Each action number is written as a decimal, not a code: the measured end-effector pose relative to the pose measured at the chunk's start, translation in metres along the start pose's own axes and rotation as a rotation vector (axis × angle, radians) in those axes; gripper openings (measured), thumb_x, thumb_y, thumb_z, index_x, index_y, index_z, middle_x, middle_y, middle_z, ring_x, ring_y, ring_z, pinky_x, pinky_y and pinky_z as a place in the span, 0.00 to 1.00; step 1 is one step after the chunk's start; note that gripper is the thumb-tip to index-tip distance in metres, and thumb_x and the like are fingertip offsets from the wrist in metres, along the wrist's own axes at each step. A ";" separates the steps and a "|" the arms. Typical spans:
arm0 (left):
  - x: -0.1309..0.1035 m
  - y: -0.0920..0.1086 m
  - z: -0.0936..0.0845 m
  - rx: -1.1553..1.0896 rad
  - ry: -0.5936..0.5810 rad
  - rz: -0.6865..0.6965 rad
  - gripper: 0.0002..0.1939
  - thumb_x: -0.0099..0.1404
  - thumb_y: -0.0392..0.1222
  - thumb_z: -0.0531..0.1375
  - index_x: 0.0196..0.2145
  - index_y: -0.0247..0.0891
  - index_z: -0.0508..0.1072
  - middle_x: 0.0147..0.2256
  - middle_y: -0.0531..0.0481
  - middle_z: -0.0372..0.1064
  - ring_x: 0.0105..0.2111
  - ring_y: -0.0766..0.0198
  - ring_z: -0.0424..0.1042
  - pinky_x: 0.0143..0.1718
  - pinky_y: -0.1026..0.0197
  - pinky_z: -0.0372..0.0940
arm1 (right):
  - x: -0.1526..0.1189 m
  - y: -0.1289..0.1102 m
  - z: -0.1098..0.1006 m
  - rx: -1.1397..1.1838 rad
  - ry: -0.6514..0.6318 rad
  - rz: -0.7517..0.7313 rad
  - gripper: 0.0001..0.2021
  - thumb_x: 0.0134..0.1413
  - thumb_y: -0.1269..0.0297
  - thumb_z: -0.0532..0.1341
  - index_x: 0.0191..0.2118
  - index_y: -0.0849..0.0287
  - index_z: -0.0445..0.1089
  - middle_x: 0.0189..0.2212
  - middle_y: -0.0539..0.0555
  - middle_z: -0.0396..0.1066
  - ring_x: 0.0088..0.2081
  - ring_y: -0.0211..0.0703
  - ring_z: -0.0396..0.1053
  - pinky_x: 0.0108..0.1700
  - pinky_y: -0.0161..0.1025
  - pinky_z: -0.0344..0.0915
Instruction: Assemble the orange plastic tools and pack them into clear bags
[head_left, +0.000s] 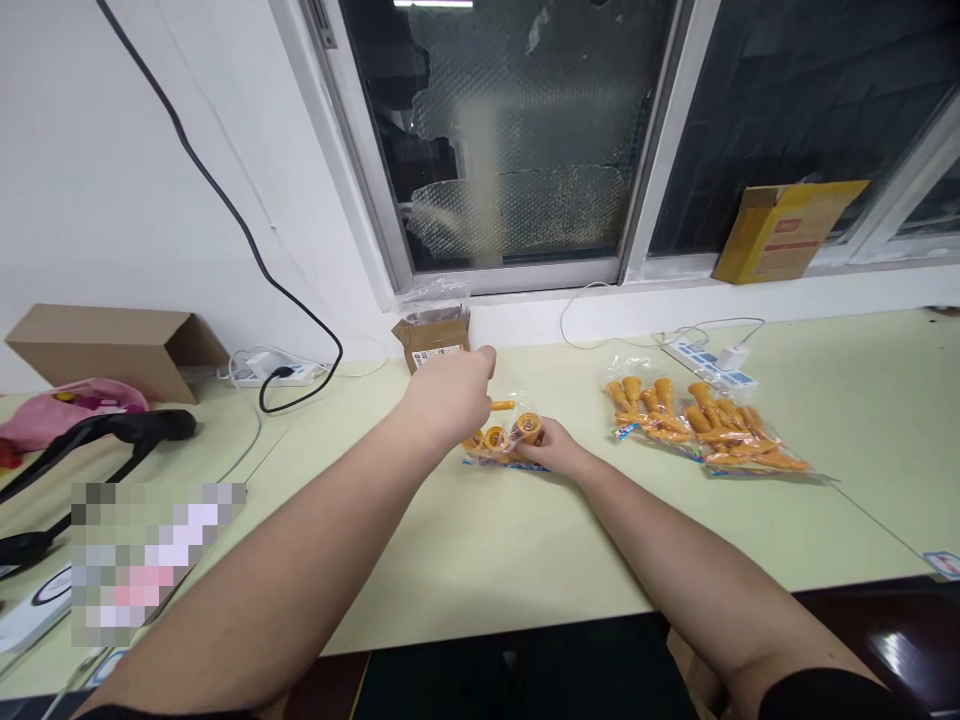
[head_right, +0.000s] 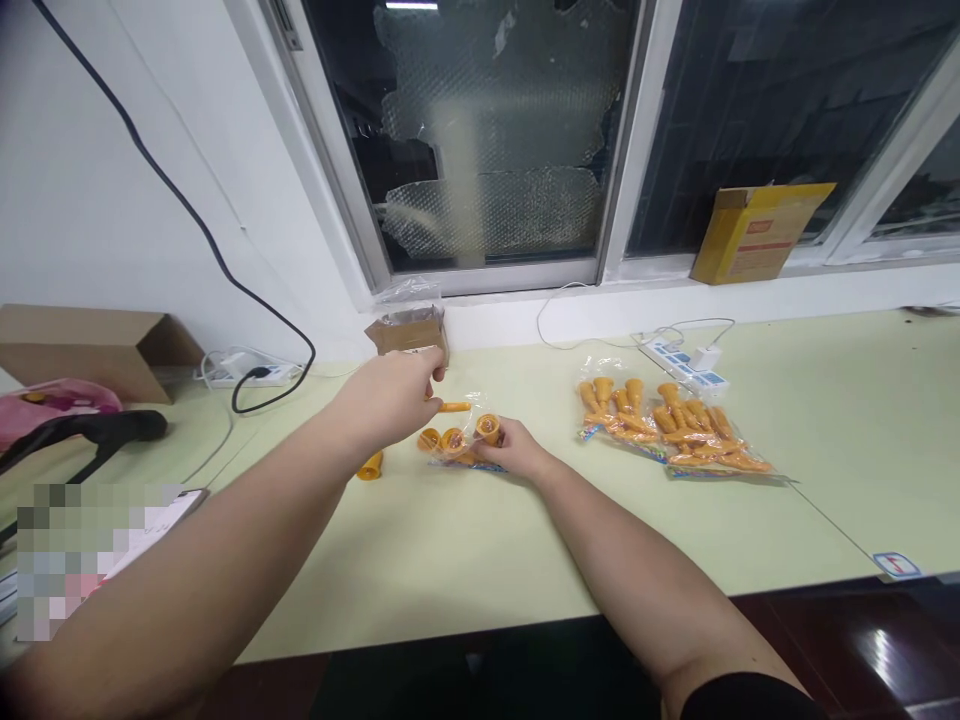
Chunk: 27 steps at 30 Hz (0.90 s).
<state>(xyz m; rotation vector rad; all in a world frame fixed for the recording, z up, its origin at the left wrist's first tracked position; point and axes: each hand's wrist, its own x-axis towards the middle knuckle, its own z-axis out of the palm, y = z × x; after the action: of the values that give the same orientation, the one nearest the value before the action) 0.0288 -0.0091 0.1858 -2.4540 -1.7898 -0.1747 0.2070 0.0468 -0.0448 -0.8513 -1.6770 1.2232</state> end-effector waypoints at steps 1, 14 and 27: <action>0.004 0.003 0.003 0.022 -0.005 0.004 0.13 0.60 0.34 0.61 0.43 0.41 0.71 0.39 0.41 0.78 0.39 0.46 0.76 0.34 0.54 0.65 | 0.000 0.000 0.000 -0.003 -0.006 -0.002 0.10 0.52 0.60 0.68 0.38 0.58 0.71 0.33 0.49 0.74 0.34 0.41 0.70 0.38 0.37 0.65; 0.015 0.003 0.018 -0.025 -0.019 0.050 0.07 0.61 0.37 0.63 0.38 0.40 0.71 0.37 0.44 0.76 0.41 0.49 0.75 0.37 0.56 0.64 | 0.000 -0.004 0.003 0.054 -0.032 -0.058 0.16 0.50 0.57 0.71 0.39 0.56 0.67 0.34 0.48 0.69 0.35 0.40 0.67 0.39 0.37 0.65; 0.019 -0.004 0.031 -0.055 -0.337 0.321 0.09 0.57 0.31 0.59 0.35 0.41 0.75 0.35 0.48 0.76 0.31 0.60 0.71 0.29 0.60 0.58 | -0.001 -0.013 0.000 0.040 -0.009 -0.147 0.21 0.50 0.50 0.72 0.43 0.54 0.66 0.39 0.50 0.70 0.42 0.45 0.69 0.47 0.42 0.67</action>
<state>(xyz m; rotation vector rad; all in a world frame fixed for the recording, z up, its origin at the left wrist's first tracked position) 0.0316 0.0141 0.1581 -2.9066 -1.4741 0.2316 0.2071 0.0428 -0.0329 -0.6870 -1.6858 1.1571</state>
